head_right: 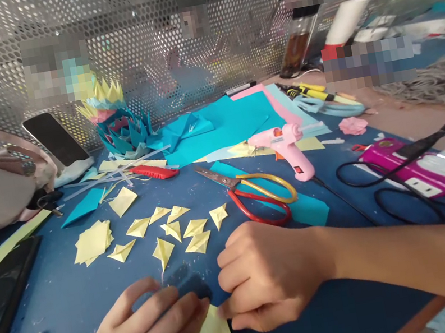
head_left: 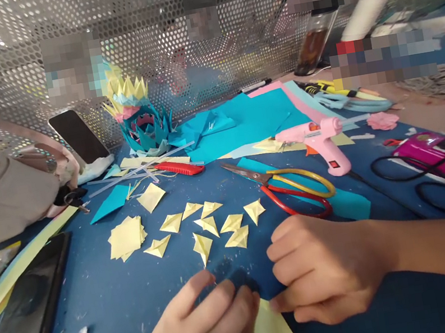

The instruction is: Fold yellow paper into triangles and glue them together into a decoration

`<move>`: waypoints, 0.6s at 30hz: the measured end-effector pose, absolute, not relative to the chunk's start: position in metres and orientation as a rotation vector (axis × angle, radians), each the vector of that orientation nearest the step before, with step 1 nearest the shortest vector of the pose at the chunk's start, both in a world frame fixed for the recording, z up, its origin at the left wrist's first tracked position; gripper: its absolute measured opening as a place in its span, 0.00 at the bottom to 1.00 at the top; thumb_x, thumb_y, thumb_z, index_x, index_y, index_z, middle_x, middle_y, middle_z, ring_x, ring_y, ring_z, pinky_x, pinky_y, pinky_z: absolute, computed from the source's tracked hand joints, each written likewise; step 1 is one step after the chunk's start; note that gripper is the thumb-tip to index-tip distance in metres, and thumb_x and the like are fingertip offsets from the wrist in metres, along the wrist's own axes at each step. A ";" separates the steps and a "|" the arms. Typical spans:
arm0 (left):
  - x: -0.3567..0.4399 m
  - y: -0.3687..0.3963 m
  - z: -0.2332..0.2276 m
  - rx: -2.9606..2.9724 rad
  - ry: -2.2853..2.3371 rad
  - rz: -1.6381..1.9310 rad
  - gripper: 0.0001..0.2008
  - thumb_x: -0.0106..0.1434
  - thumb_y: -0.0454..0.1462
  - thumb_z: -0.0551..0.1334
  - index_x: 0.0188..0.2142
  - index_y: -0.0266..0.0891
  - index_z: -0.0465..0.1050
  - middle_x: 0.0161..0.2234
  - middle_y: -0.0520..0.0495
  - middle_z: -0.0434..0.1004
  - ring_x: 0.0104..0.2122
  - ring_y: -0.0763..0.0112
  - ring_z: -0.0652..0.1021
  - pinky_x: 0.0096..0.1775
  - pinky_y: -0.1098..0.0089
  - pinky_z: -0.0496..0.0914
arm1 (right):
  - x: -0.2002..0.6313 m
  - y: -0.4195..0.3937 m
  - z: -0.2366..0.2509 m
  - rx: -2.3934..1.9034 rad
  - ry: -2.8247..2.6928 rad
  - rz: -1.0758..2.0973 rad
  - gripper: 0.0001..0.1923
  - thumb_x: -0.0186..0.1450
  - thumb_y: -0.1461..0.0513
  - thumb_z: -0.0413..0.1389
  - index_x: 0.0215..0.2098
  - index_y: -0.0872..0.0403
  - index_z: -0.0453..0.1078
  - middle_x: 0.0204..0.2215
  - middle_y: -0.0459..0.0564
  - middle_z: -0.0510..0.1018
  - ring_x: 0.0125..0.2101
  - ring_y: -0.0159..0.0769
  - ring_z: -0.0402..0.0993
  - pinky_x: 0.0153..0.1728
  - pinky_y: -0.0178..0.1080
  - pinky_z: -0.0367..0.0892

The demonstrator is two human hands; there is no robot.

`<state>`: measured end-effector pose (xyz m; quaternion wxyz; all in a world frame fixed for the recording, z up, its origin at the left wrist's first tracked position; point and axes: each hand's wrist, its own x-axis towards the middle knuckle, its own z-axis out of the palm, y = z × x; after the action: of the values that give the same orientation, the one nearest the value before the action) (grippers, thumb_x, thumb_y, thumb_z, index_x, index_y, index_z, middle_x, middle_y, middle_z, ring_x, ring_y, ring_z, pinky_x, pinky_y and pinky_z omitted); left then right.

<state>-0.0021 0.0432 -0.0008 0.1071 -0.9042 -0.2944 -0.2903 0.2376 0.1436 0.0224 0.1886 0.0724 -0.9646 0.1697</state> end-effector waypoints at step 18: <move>-0.008 0.047 0.027 -2.826 -0.754 -0.580 0.22 0.78 0.31 0.44 0.50 0.37 0.78 0.46 0.55 0.83 0.47 0.71 0.76 0.50 0.63 0.64 | 0.237 0.139 0.029 0.152 -2.746 0.693 0.19 0.74 0.61 0.48 0.29 0.55 0.76 0.19 0.45 0.69 0.22 0.35 0.61 0.24 0.41 0.50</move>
<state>-0.0083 0.0468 0.0274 0.0797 -0.9448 -0.2520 -0.1937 0.2366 0.1389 0.0290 0.1520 0.0530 -0.9570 0.2415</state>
